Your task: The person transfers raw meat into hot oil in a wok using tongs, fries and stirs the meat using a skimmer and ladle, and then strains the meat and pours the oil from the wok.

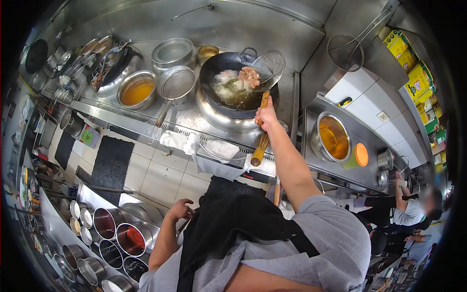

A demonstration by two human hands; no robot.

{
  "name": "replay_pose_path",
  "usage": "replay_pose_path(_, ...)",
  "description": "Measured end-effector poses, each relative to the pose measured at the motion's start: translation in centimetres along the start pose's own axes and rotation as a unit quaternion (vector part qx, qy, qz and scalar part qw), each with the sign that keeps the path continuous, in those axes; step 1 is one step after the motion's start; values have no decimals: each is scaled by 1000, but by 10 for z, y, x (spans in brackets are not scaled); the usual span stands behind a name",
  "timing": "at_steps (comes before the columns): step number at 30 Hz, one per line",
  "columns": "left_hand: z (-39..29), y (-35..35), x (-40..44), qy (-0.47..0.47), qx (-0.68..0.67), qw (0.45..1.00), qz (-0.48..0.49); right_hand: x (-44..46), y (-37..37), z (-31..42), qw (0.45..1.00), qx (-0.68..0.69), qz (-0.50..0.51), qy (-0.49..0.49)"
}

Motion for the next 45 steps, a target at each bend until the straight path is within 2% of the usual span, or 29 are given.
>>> replay_pose_path(1, -7, -2, -3, -18, -53, 998, 5, 0, -1, -2, 999, -24, -23, -12)
replay_pose_path(4, -18, -3, -2, -5, -69, 997, 26, 4, -22, 5, 999, -44, 2, -8)
replay_pose_path(5, -24, -2, -2, -4, -67, 997, 26, 0, -23, 12, 998, -65, 7, -10)
replay_pose_path(6, -29, -1, -3, 2, -68, 997, 27, -8, -22, 14, 994, -100, -42, -26)
replay_pose_path(11, -58, 8, -9, 46, -52, 997, 44, -18, -28, 24, 987, -152, -39, -36)
replay_pose_path(13, -68, 11, -9, 66, -38, 996, 48, -19, -33, 33, 963, -249, -72, -79)
replay_pose_path(15, -78, 12, -10, 79, -39, 995, 46, -37, -33, 47, 951, -278, -104, -86)
replay_pose_path(17, -84, 12, -9, 89, -42, 994, 44, -35, -39, 56, 936, -340, -44, -85)
replay_pose_path(18, -86, 12, -8, 92, -53, 994, 38, -36, -41, 61, 904, -415, -43, -95)
replay_pose_path(19, -88, 11, -7, 95, -64, 993, 33, -36, -46, 58, 904, -415, -45, -93)
replay_pose_path(21, -89, 9, -3, 99, -62, 993, 26, -39, -46, 67, 794, -576, -96, -168)
replay_pose_path(25, -90, 7, 7, 104, -45, 993, 15, -54, -63, 69, 770, -613, -106, -143)
replay_pose_path(28, -94, 11, 13, 103, -48, 993, 41, -53, -82, 62, 754, -636, -91, -138)
replay_pose_path(33, -106, 11, 28, 106, -32, 992, 60, -77, -121, 46, 721, -671, -58, -162)
replay_pose_path(38, -129, 16, 44, 103, 13, 992, 77, -126, -158, 48, 690, -718, -25, -83)
replay_pose_path(41, -153, 25, 53, 108, 38, 989, 93, -152, -193, 62, 676, -736, -39, -22)
replay_pose_path(43, -166, 33, 60, 107, 39, 988, 101, -166, -202, 79, 711, -684, -2, -162)
replay_pose_path(45, -183, 43, 64, 125, 45, 985, 111, -173, -206, 91, 711, -688, -15, -143)
Point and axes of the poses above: each hand's wrist, its own x-axis towards the middle knuckle, its own y-axis out of the palm, z = x × y, the point moved 8 cm from there along x, towards the middle knuckle, and after that the axes turned 5 degrees about x, right-handed, at the moved point
